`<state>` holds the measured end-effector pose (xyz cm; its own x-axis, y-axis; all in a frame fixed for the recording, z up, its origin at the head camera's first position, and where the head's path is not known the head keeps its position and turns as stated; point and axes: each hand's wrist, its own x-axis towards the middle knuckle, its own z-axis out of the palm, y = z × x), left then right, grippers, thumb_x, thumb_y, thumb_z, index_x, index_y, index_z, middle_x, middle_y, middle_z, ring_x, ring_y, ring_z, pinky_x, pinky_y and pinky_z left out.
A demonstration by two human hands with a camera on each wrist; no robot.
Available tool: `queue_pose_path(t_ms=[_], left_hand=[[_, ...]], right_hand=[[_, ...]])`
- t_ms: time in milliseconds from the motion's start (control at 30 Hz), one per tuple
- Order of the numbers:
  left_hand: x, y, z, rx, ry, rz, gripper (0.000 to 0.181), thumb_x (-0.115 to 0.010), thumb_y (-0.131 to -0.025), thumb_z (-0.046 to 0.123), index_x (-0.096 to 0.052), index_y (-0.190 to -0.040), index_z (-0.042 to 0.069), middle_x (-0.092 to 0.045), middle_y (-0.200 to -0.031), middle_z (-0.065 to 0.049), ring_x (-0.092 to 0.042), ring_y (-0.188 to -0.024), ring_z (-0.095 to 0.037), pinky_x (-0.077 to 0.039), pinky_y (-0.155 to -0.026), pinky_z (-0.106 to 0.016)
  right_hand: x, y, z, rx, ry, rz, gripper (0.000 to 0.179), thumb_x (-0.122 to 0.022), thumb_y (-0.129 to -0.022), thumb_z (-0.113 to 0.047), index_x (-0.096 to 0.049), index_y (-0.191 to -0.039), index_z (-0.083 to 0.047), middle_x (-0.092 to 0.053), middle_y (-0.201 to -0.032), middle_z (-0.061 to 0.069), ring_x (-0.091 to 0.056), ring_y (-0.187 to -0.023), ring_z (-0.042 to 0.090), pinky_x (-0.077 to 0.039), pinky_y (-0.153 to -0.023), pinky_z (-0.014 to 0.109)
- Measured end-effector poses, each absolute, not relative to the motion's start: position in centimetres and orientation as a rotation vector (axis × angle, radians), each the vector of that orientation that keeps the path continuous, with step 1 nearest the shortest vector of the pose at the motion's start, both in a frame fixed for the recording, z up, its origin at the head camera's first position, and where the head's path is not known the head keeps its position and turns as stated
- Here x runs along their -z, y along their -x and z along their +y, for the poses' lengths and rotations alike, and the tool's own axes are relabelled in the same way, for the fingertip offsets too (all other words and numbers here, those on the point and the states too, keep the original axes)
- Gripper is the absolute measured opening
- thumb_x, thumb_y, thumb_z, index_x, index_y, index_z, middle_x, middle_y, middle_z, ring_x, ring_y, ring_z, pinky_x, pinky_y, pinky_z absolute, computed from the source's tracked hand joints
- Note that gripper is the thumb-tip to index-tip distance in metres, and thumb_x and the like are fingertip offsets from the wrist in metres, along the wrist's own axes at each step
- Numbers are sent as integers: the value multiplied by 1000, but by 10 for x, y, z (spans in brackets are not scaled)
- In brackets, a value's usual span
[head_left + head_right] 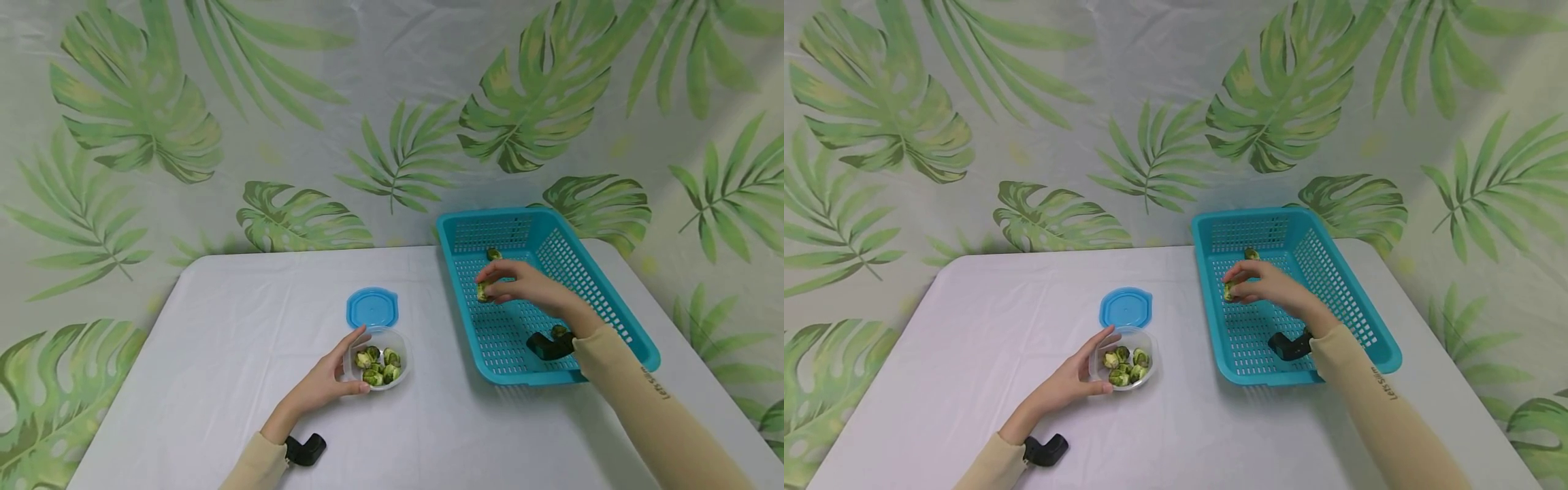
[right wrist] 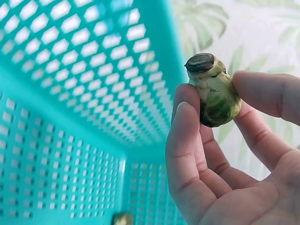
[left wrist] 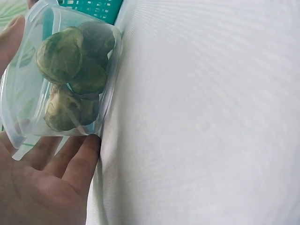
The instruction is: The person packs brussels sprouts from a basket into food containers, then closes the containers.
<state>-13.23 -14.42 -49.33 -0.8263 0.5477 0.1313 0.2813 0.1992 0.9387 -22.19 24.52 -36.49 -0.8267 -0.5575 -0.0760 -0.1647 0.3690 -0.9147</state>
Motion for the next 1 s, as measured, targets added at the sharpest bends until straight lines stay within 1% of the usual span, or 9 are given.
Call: queue_pose_path(t_ms=[100, 167, 267, 467, 700, 833, 1000], left_hand=[[493, 132, -144, -1674, -800, 2238, 94, -75, -84, 11, -13, -155, 12, -29, -153, -12, -27, -138, -32, -32, -102, -58], [493, 132, -145, -1674, -803, 2235, 94, -75, -84, 11, -13, -155, 12, -28, -153, -12, -27, -138, -32, -32, -102, -58], [493, 133, -145, -1676, -807, 2235, 94, -75, -84, 10, -13, -155, 12, -28, -153, -13, -27, -138, -32, -32, -102, -58], [493, 132, -145, -1678, -807, 2237, 93, -75, -84, 10, -13, -155, 12, -28, -153, -13, -28, -138, -32, -32, -102, -58], [492, 131, -144, -1686, -806, 2233, 93, -75, -84, 10, -13, -155, 12, -29, -153, -13, -28, -138, -32, -33, -102, -57], [492, 131, -144, -1691, -810, 2230, 93, -74, -84, 9, -13, -155, 11, -29, -152, -14, -28, -138, -33, -33, -102, -58], [493, 132, -145, -1689, -812, 2234, 93, -74, -85, 10, -13, -155, 12, -29, -152, -14, -28, -138, -33, -33, -101, -58]], right_hand=[[362, 218, 235, 1446, 651, 2241, 25, -58, -96, -9, -56, -117, 4, -54, -116, 21, -62, -96, 27, -51, -85, 43], [361, 216, 229, 1446, 672, 2226, 26, -57, -96, -9, -55, -118, 6, -54, -116, 21, -61, -97, 29, -49, -88, 48], [359, 213, 220, 1447, 690, 2199, 28, -57, -96, -10, -54, -119, 7, -54, -116, 21, -60, -99, 32, -47, -90, 52], [357, 208, 203, 1429, 719, 2172, 26, -57, -96, -11, -56, -118, 3, -53, -115, 18, -59, -99, 31, -50, -88, 43], [356, 203, 186, 1403, 749, 2167, 25, -58, -95, -12, -57, -117, 1, -54, -116, 16, -57, -97, 30, -51, -84, 42], [359, 200, 175, 1377, 756, 2179, 24, -58, -95, -12, -57, -115, 1, -55, -114, 15, -58, -93, 30, -51, -82, 41], [362, 197, 160, 1366, 794, 2141, 22, -58, -95, -10, -55, -113, 2, -56, -108, 14, -60, -91, 32, -51, -81, 45]])
